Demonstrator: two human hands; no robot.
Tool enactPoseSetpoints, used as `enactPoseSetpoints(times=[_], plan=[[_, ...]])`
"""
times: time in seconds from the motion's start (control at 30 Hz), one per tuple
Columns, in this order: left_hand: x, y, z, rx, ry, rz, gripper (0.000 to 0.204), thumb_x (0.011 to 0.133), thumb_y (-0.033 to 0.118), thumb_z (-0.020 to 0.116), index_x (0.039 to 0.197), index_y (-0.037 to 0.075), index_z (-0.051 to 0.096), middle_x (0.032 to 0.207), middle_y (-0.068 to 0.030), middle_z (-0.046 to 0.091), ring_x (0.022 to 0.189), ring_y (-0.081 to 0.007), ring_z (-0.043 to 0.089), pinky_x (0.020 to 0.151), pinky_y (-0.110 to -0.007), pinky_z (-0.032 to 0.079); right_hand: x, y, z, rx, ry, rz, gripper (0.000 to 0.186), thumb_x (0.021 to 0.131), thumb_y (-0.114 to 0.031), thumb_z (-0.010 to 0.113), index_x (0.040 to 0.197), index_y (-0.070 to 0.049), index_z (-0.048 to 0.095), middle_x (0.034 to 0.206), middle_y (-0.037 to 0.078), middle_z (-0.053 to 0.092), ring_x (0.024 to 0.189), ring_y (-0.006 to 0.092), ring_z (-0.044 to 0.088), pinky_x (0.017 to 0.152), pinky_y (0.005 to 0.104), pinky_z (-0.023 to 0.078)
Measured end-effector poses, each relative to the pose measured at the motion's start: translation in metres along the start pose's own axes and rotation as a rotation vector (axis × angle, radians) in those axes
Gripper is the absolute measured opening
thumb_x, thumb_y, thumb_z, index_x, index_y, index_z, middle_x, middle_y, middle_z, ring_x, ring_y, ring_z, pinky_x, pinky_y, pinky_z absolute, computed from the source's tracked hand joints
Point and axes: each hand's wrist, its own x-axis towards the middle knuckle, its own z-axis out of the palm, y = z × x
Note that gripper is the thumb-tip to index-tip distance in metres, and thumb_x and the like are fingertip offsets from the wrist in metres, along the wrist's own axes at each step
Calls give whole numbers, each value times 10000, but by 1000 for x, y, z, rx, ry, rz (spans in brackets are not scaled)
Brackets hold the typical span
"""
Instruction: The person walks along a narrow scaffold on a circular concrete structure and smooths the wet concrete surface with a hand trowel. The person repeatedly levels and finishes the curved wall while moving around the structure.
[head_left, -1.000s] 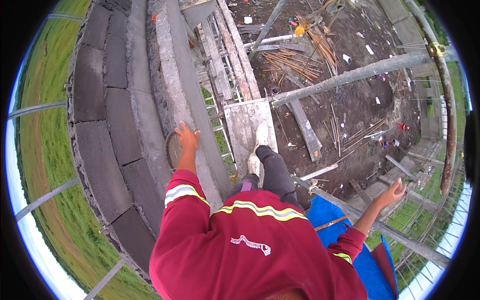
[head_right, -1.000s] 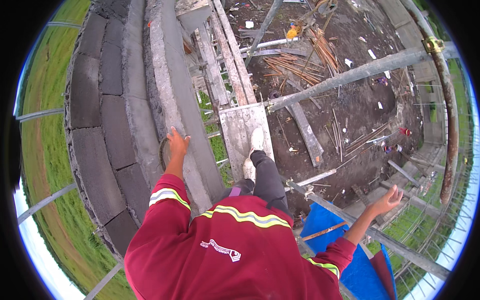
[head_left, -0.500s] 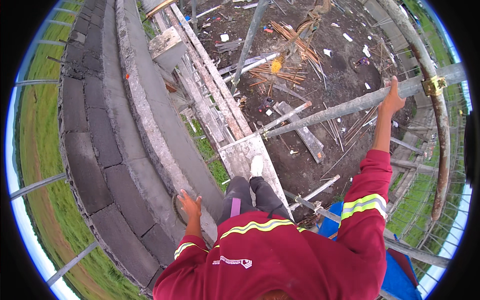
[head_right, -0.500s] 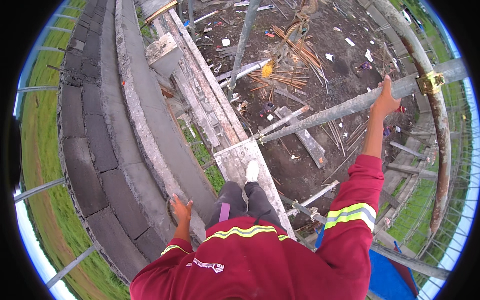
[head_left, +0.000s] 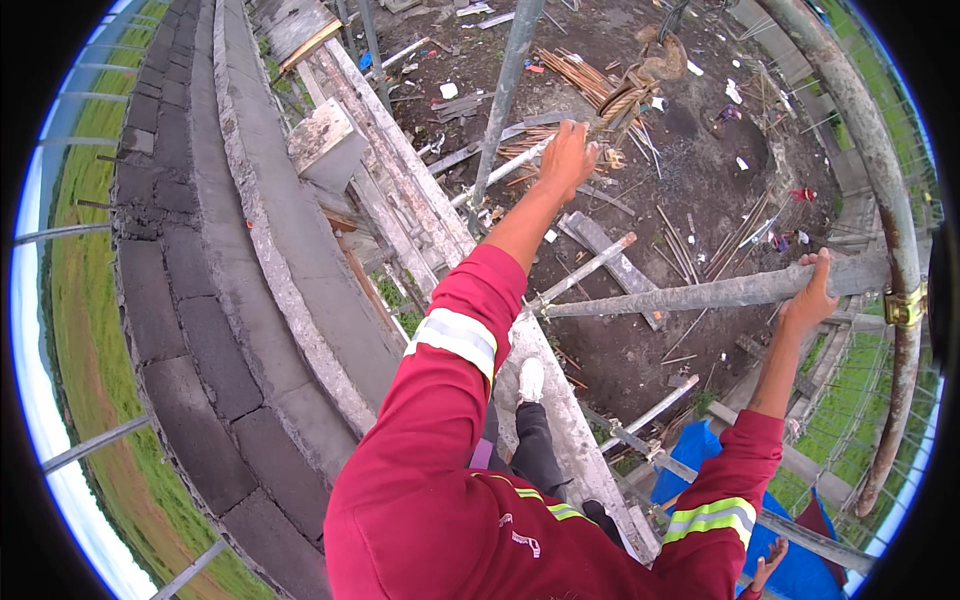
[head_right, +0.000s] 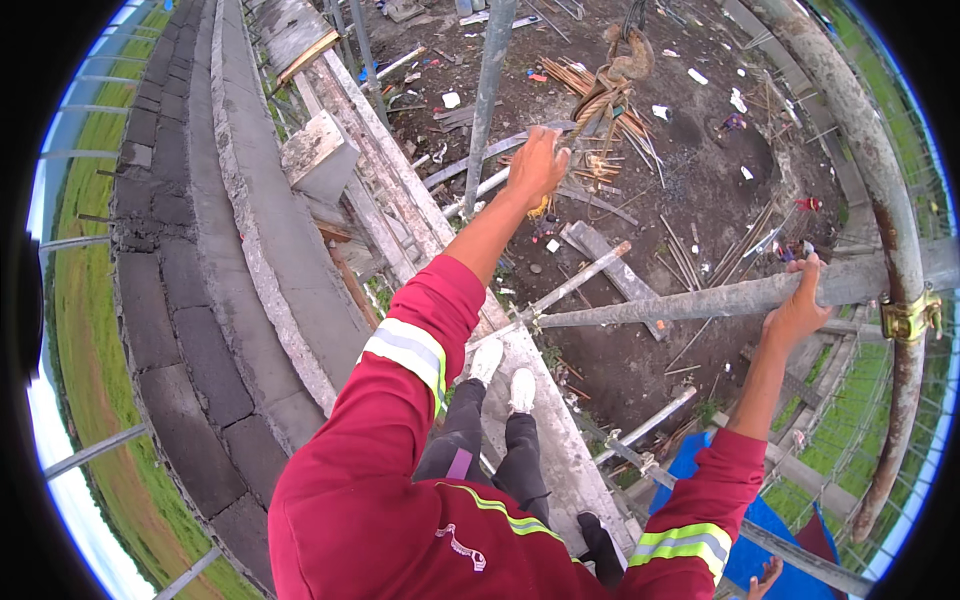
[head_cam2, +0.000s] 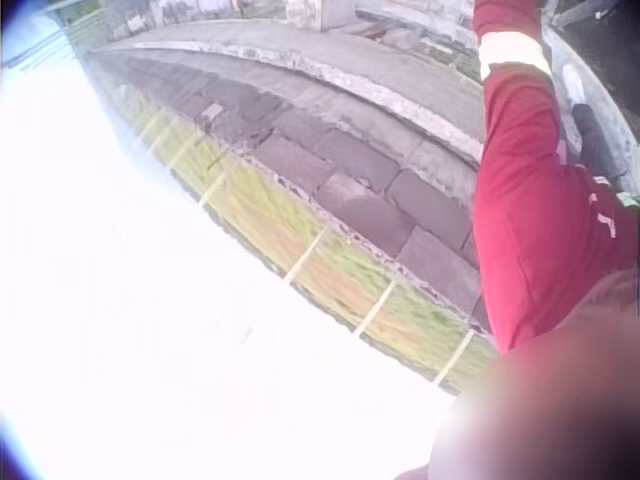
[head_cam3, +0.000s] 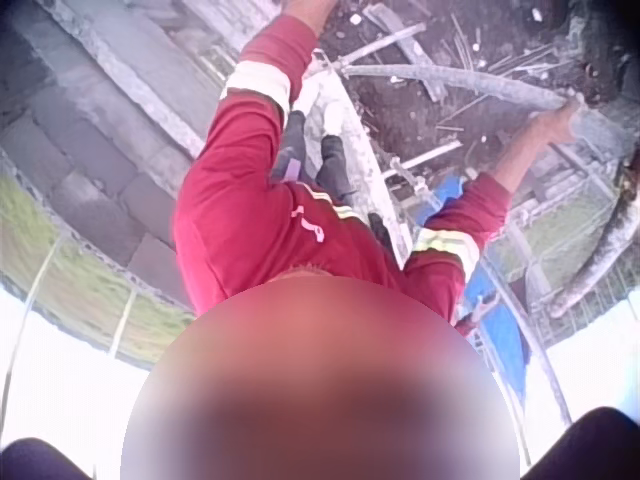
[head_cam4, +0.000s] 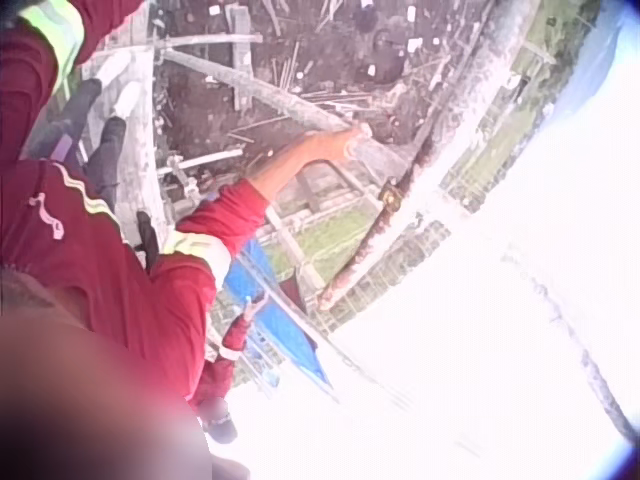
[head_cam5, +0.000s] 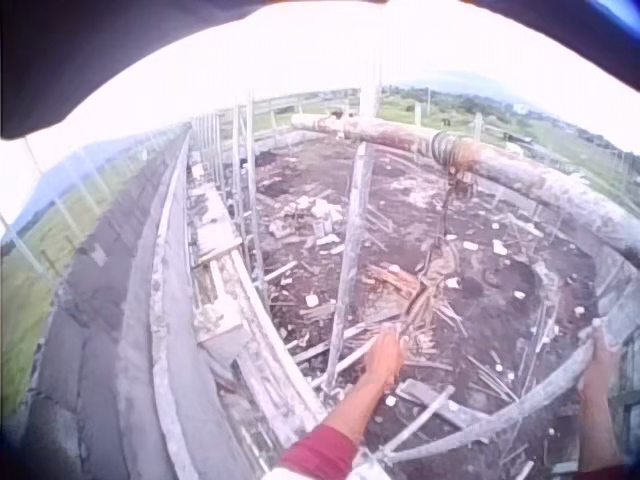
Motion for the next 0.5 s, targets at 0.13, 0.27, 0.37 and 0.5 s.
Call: enactPoseSetpoints(times=[0.13,0.27,0.37,0.5], plan=[[36,-8,36,31,-89,-5,397,935,326,617,1184,21,566,1162,-186,577,1005,-416,623,852,-505,505,1,2,-2,-78,-2,-33,218,886,-129,728,1027,5,630,812,70,646,728,164,613,711,322,521],[41,-28,63,28,-93,68,333,942,326,609,1082,25,575,1093,-183,604,912,-427,641,797,-519,513,6,7,-18,-110,36,-15,177,896,-112,718,1002,10,647,846,75,646,784,168,611,779,332,520],[25,-57,85,21,-73,76,259,938,281,618,1022,39,587,1068,-180,617,865,-417,648,761,-519,513,12,10,-29,-34,20,-19,162,903,-126,715,974,6,656,864,74,647,821,171,610,795,331,516],[-3,-110,120,4,-162,-82,270,915,278,652,1054,51,610,1107,-159,620,897,-400,659,807,-518,513,11,10,-32,-108,78,7,235,922,-148,690,1081,9,616,870,65,646,801,169,607,798,342,515]])
